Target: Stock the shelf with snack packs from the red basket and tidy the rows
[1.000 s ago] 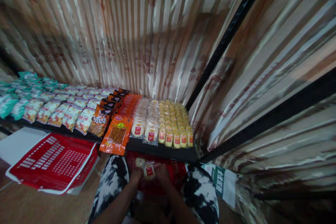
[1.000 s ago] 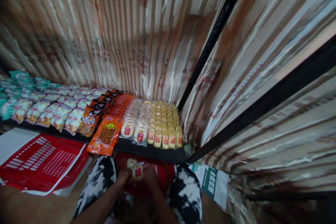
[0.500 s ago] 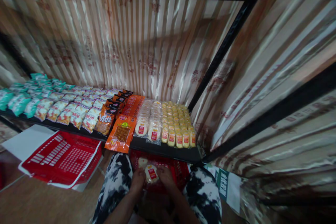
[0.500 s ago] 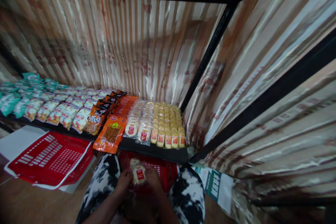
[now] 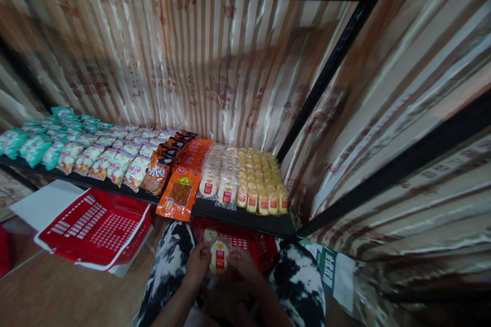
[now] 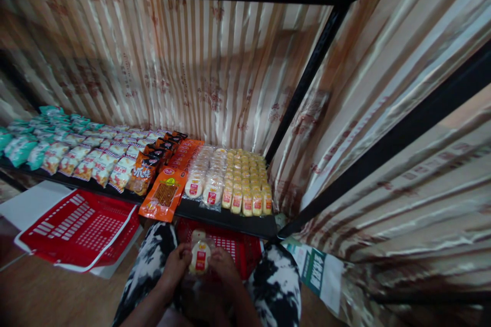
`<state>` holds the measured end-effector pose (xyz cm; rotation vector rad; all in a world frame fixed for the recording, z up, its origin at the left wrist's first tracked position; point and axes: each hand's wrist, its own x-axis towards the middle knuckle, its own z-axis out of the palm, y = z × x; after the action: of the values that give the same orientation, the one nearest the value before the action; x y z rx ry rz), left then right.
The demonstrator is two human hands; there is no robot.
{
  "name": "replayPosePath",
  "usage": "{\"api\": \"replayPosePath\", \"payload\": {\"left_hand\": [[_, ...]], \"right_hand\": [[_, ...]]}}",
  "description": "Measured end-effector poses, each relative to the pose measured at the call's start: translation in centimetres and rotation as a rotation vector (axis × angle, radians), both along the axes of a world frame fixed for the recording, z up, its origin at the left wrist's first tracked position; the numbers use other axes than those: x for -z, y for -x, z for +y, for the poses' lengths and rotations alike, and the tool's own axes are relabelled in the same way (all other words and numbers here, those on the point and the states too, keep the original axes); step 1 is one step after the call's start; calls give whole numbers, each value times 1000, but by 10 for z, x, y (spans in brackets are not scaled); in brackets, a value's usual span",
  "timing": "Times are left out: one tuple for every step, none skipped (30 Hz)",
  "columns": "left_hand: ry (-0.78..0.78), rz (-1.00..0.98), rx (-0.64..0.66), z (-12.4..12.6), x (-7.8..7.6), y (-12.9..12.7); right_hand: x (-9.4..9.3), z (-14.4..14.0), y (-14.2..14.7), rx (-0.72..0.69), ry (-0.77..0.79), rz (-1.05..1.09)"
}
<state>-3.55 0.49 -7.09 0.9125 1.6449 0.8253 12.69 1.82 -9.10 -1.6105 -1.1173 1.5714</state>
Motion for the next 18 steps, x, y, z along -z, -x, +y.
{"api": "replayPosePath", "payload": {"left_hand": [[-18,13,14,-1,-1,1],[-39,23,26,-1,-2,2],[-60,29,34,-2,-3,3],[-78,29,37,-2,-4,5],[-95,28,36,-2,-5,6],[-109,28,30,-2,-6,7],[-120,31,18,-1,-7,8],[-130,36,2,0,-8,9],[-139,39,-13,1,-10,9],[-150,40,-25,2,-11,10],[-164,38,-36,3,-13,10],[-180,32,-43,5,-15,11],[-196,23,-47,7,-16,11],[-212,14,-52,8,-18,12],[-224,6,-62,10,-20,12],[-233,1,-73,13,-22,13],[-238,-2,-84,15,-24,13],[-242,-3,-95,17,-26,13]], "right_hand": [[0,0,0,-5,2,17],[0,0,0,-10,4,35],[-1,-1,0,-14,5,54],[-1,-1,0,-17,5,71],[-2,-1,1,-19,3,88],[-4,-1,1,-21,-1,105],[-6,-1,2,-23,-4,121],[-8,-1,3,-22,-10,136],[-10,-1,4,-20,-20,151],[-12,0,5,-15,-30,165],[-14,1,7,-7,-39,176],[-16,3,8,7,-52,182],[-19,4,9,21,-68,180],[-21,6,11,35,-87,173],[-24,8,12,49,-109,165],[-27,10,14,59,-131,156],[-31,13,16,63,-150,147],[-35,15,17,67,-162,141]]}}
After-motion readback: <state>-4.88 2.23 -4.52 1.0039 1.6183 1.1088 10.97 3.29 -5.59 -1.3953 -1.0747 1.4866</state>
